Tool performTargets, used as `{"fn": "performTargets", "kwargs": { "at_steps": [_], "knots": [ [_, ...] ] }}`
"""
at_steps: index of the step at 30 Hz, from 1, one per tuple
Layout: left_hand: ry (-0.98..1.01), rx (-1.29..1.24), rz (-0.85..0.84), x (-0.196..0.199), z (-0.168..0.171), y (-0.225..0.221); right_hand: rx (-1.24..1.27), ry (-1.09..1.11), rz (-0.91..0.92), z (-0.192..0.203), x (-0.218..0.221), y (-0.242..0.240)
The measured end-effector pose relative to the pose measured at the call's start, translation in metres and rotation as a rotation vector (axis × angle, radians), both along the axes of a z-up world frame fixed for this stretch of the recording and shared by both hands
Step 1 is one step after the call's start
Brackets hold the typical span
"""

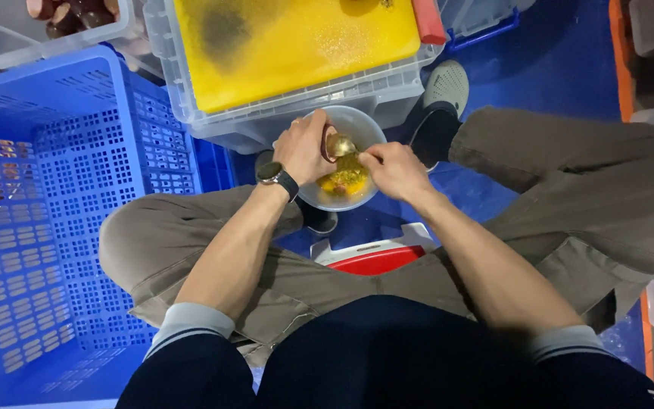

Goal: Scooping pulp from halved passion fruits into a plastic container using a spoon

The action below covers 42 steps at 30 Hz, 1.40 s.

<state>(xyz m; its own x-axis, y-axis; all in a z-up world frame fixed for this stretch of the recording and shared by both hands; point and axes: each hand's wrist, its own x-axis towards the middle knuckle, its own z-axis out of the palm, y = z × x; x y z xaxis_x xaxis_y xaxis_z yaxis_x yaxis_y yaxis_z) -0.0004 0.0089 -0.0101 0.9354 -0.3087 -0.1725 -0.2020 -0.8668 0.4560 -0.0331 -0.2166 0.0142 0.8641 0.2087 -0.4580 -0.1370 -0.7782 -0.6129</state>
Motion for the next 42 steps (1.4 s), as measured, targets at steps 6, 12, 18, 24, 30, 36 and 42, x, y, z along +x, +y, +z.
{"fn": "performTargets", "kwargs": {
  "at_steps": [6,12,18,24,30,36,42],
  "knots": [
    [-0.231,0.094,-0.034,-0.001,-0.02,0.001,-0.101,0.115,0.033,0.003,0.0,-0.008],
    [-0.21,-0.1,0.082,-0.007,0.005,-0.008,-0.114,0.147,-0.05,0.003,0.01,-0.016],
    [0.128,-0.245,0.272,-0.004,0.003,-0.015,-0.061,0.02,-0.076,0.009,0.018,-0.023],
    [0.023,-0.154,0.257,0.012,0.044,-0.009,0.043,-0.131,-0.022,0.014,0.023,-0.021],
    [-0.439,-0.236,0.391,0.086,0.078,0.101,0.132,-0.062,-0.155,0.004,0.028,-0.003],
    [-0.748,0.033,0.683,0.173,0.103,0.287,0.011,0.053,-0.222,-0.005,0.045,0.008],
    [-0.539,0.16,0.903,0.187,0.065,0.309,0.024,0.155,-0.327,-0.025,0.056,0.014]
  ]
}}
